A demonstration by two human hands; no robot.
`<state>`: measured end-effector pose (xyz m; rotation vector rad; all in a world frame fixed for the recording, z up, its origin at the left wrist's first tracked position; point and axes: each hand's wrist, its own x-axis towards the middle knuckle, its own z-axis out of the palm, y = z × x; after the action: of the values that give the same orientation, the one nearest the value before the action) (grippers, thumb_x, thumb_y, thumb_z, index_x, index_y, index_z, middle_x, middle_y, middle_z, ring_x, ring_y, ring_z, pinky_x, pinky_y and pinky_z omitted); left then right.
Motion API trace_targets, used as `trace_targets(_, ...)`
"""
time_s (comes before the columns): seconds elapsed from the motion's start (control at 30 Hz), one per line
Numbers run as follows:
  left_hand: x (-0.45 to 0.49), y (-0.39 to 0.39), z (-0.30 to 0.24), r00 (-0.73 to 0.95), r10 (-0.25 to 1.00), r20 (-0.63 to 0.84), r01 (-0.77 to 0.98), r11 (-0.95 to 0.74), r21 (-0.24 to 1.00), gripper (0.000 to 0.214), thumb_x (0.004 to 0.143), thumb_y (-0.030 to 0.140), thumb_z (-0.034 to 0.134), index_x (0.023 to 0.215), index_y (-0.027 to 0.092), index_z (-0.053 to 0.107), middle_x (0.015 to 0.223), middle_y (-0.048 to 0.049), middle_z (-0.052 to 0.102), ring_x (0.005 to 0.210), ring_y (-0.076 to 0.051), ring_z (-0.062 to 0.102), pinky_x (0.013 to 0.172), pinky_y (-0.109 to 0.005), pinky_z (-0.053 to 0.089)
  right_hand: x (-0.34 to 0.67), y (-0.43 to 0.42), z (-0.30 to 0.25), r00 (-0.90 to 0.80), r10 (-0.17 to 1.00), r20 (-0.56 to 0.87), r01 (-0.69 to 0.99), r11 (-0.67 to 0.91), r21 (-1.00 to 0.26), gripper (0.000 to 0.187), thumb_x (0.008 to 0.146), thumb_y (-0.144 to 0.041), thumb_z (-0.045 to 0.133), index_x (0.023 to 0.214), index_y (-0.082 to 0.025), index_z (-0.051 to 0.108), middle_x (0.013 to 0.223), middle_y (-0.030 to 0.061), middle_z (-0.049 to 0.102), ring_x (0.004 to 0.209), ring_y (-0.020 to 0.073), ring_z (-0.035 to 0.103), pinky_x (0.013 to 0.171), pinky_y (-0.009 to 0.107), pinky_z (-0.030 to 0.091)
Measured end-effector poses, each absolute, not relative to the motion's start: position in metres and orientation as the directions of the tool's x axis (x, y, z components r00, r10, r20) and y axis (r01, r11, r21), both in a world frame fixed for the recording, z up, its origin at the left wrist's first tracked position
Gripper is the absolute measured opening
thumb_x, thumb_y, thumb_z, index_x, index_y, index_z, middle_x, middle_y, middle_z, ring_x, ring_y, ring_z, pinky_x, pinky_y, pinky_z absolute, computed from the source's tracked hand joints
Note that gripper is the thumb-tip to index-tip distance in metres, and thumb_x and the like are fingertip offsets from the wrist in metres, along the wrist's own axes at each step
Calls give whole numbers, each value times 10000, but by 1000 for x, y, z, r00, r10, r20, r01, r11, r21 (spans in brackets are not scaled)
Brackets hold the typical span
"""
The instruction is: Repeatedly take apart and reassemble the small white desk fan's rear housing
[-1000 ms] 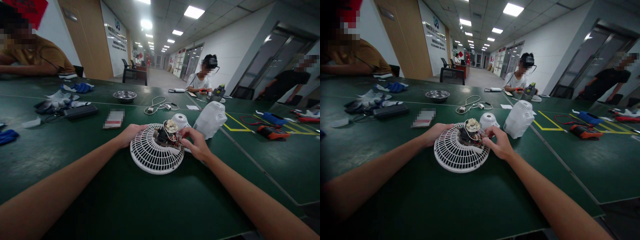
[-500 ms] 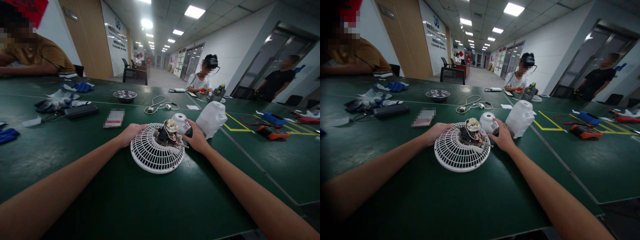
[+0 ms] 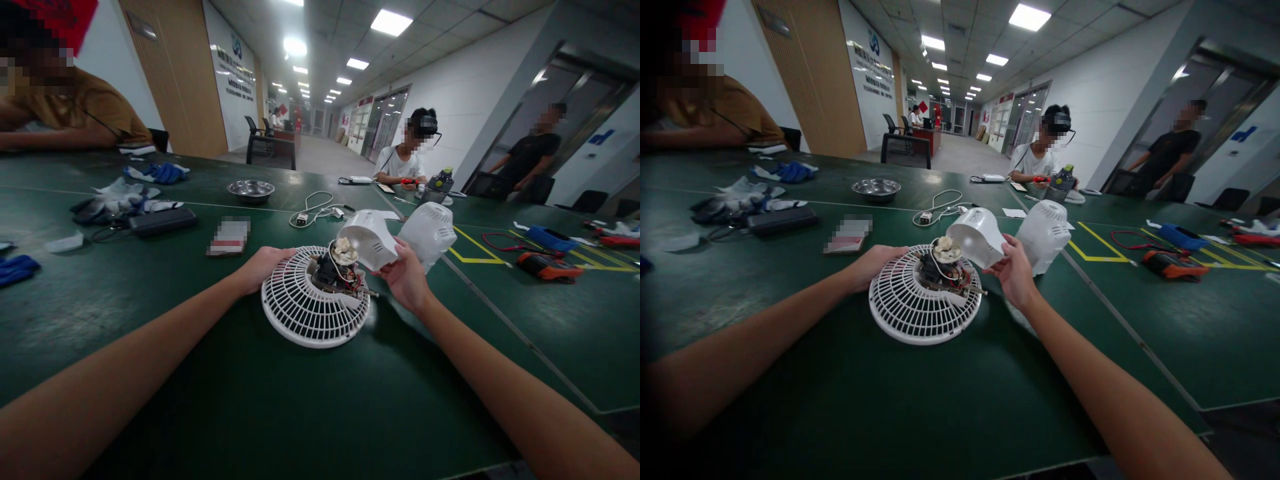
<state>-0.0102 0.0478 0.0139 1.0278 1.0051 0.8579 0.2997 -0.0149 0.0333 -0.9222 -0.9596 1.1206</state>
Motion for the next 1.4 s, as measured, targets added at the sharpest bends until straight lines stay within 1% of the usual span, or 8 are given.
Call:
trace_targets(0.1, -11, 50, 12, 329, 910, -253, -101, 300, 949, 163, 909, 270, 712, 883, 119, 768, 812, -79, 764, 680, -163, 709, 654, -286, 555, 288, -27, 36, 109, 950, 292, -233, 310, -922, 467, 779, -416, 710, 1193, -313, 518, 949, -16, 683, 764, 175, 653, 699, 344, 597)
trace_targets(0.37, -16, 55, 8, 326, 913, -244, -20, 264, 964, 221, 867, 348, 753, 941, 140, 765, 880, -93, 778, 731, -188, 718, 677, -316, 544, 278, -48, 36, -148, 853, 500, 246, 521, -817, 765, 773, -378, 805, 1404, -342, 373, 1083, 34, 688, 1003, 256, 676, 967, 516, 552)
trace_targets(0.53, -16, 52, 14, 212, 977, -22, 89, 3, 996, 361, 801, 303, 795, 1132, 172, 735, 1155, -121, 763, 1001, -247, 731, 873, -366, 557, 281, -50, 42, -278, 796, 538, 456, 602, -655, 740, 827, -367, 741, 1452, -324, 347, 1242, 73, 655, 1092, 267, 679, 1002, 501, 556)
trace_targets(0.6, -14, 46, 23, 196, 970, 140, 165, -174, 971, 400, 771, 277, 807, 1154, 184, 738, 1287, -120, 718, 1197, -266, 662, 1011, -373, 504, 282, -51, 44, -304, 789, 534, 490, 610, -623, 737, 826, -357, 725, 1461, -321, 353, 1254, 78, 650, 1111, 279, 671, 1007, 512, 559)
trace_targets(0.7, -9, 31, 40, 347, 886, 306, 174, -382, 908, 428, 868, 343, 704, 1272, 202, 696, 1356, -120, 680, 1254, -270, 625, 1081, -402, 455, 282, -51, 45, -326, 787, 523, 529, 611, -589, 733, 824, -346, 715, 1471, -314, 372, 1302, 92, 634, 1153, 303, 649, 1008, 535, 560)
trace_targets(0.87, -2, 13, 56, 620, 699, 357, 265, -615, 743, 659, 797, 450, 789, 1389, 219, 611, 1347, -139, 673, 1227, -343, 617, 1059, -474, 447, 281, -50, 43, -353, 808, 471, 534, 587, -608, 867, 826, -386, 758, 1551, -330, 286, 1436, 99, 582, 1231, 326, 621, 1046, 564, 542)
trace_targets(1.07, 2, 13, 60, 688, 649, 325, 387, -707, 591, 723, 722, 546, 832, 1309, 171, 637, 1314, -171, 645, 1205, -363, 594, 1038, -500, 443, 284, -50, 46, -428, 767, 478, 528, 641, -556, 929, 794, -431, 802, 1563, -322, 293, 1439, 105, 593, 1185, 332, 647, 1017, 569, 556)
trace_targets(1.4, 5, 8, 66, 720, 646, 254, 421, -697, 580, 591, 755, 561, 782, 1229, 216, 700, 1382, -146, 596, 1277, -384, 512, 1076, -545, 399, 287, -49, 50, -455, 734, 504, 596, 672, -440, 907, 833, -492, 745, 1595, -327, 282, 1526, 104, 536, 1236, 362, 623, 1031, 609, 523)
